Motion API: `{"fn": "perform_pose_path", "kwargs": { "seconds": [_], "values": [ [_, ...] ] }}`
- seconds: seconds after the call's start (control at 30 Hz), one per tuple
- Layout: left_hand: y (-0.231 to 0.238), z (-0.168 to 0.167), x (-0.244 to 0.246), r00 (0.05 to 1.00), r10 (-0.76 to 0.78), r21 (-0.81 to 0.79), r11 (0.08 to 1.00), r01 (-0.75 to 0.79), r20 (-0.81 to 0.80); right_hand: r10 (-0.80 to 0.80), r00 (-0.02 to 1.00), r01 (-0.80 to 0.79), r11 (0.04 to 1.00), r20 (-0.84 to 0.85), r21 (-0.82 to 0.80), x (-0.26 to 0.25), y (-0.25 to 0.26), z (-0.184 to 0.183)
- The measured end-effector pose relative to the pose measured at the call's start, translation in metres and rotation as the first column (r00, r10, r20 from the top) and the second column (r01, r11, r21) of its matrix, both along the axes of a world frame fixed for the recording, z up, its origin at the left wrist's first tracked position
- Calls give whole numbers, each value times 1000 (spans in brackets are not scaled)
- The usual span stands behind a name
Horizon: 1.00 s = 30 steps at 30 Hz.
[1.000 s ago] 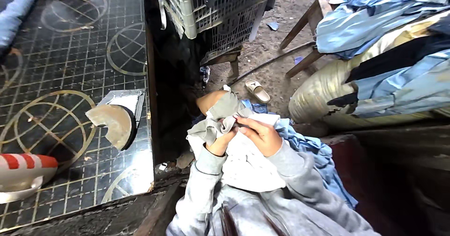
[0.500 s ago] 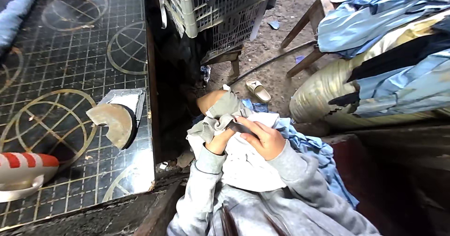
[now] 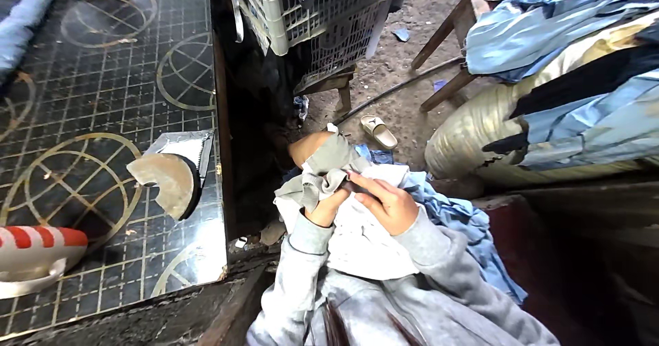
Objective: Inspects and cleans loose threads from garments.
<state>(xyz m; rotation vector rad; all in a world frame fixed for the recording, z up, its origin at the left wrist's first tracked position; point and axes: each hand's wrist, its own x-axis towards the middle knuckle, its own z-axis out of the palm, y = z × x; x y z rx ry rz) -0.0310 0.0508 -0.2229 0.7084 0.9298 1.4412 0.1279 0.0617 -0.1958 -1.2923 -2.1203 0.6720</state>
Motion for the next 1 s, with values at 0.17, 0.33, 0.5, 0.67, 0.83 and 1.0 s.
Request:
{"fn": "perform_pose_path", "kwargs": {
  "seconds": [0.17, 0.33, 0.5, 0.67, 0.83, 1.0],
  "values": [
    [-1, -2, 2, 1000, 0, -6, 1000, 0, -24, 35, 961, -78, 986, -273, -150, -3, 12, -1],
    [-6, 25, 2, 997, -18, -60, 998, 14, -71, -57, 766, -330, 820, -640, -467, 0, 20, 13],
    [-1, 18, 0, 998, -67, 18, 998, 67, -5, -38, 747, -375, 801, -664, -468, 2, 17, 15],
    [-2, 21, -3, 997, -71, -143, 988, 65, -37, 5, 761, -318, 875, -649, -366, -2, 18, 12],
    [-1, 16, 1, 1000, 20, -79, 997, -19, 9, 123, 951, -142, 989, -285, -48, -2, 14, 5],
    [-3, 17, -1, 996, 19, -82, 997, -12, 87, 12, 998, -19, 992, 54, 126, 2, 3, 7]
  ]
}}
